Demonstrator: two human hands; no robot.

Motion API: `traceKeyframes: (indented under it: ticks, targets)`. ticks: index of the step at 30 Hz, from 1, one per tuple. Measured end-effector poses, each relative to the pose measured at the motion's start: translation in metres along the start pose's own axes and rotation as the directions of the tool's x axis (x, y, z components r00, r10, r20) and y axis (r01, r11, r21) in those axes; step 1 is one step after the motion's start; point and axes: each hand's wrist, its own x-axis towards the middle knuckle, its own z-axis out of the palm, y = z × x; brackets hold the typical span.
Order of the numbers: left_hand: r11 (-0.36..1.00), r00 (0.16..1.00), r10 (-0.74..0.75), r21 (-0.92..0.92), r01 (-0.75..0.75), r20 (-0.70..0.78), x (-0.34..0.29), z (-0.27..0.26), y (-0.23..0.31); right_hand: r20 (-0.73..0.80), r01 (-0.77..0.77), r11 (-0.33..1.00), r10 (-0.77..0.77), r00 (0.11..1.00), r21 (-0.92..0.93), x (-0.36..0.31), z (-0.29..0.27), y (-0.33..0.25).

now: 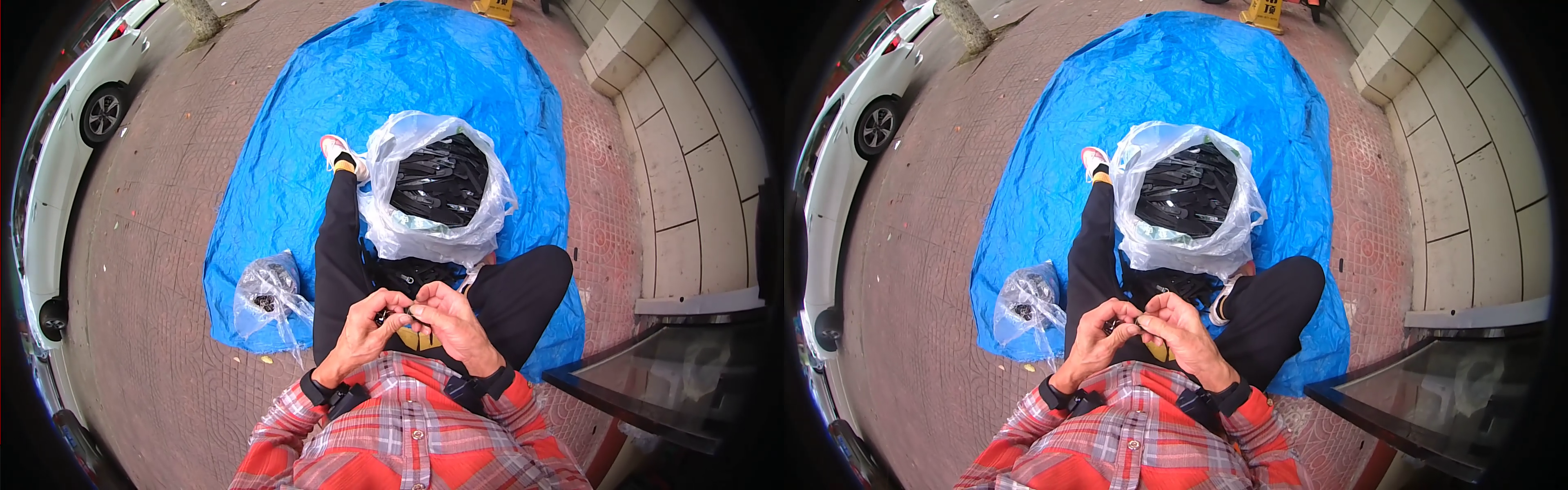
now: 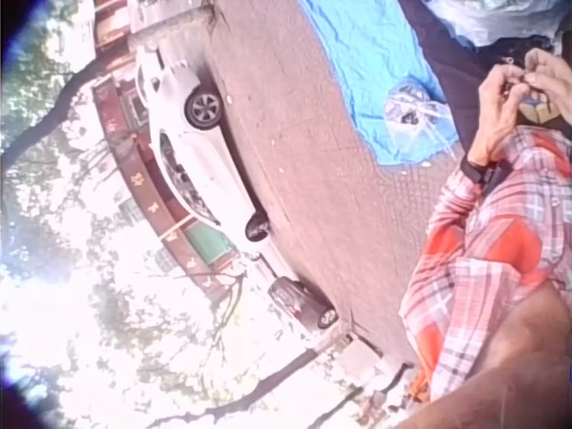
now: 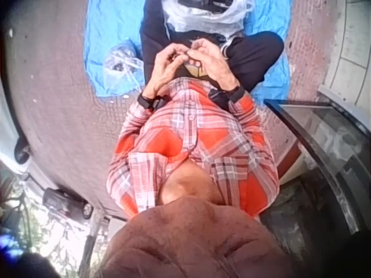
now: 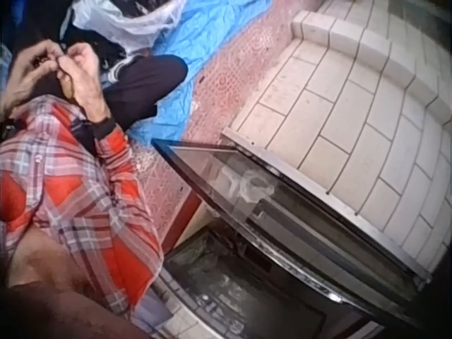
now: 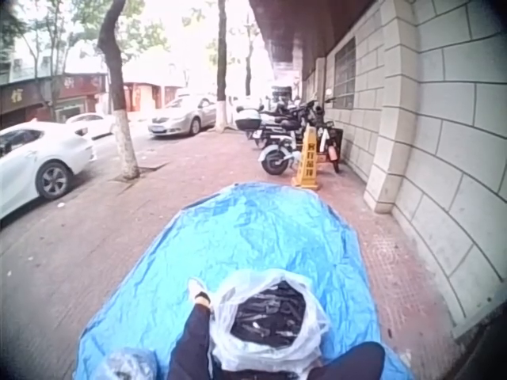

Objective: Inspecting and sorting black plastic shoe components from a large plastic bag while sitting on a tarp.

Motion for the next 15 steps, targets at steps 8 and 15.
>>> traceKeyframes:
  ticks: [8, 15]
  targets:
    - [0.994, 0.995, 0.081, 0.070, -0.085, 0.060, 0.000, -0.010, -0.008, 0.223, -0.263, 0.952, 0.293, 0.930, -0.155, 0.001, -0.016, -0.005]
    - [0.781, 0.903, -0.419, -0.470, 0.412, 0.095, -0.001, -0.008, -0.017, 0.103, -0.119, 0.964, 0.147, 0.984, -0.239, 0.011, -0.016, 0.007]
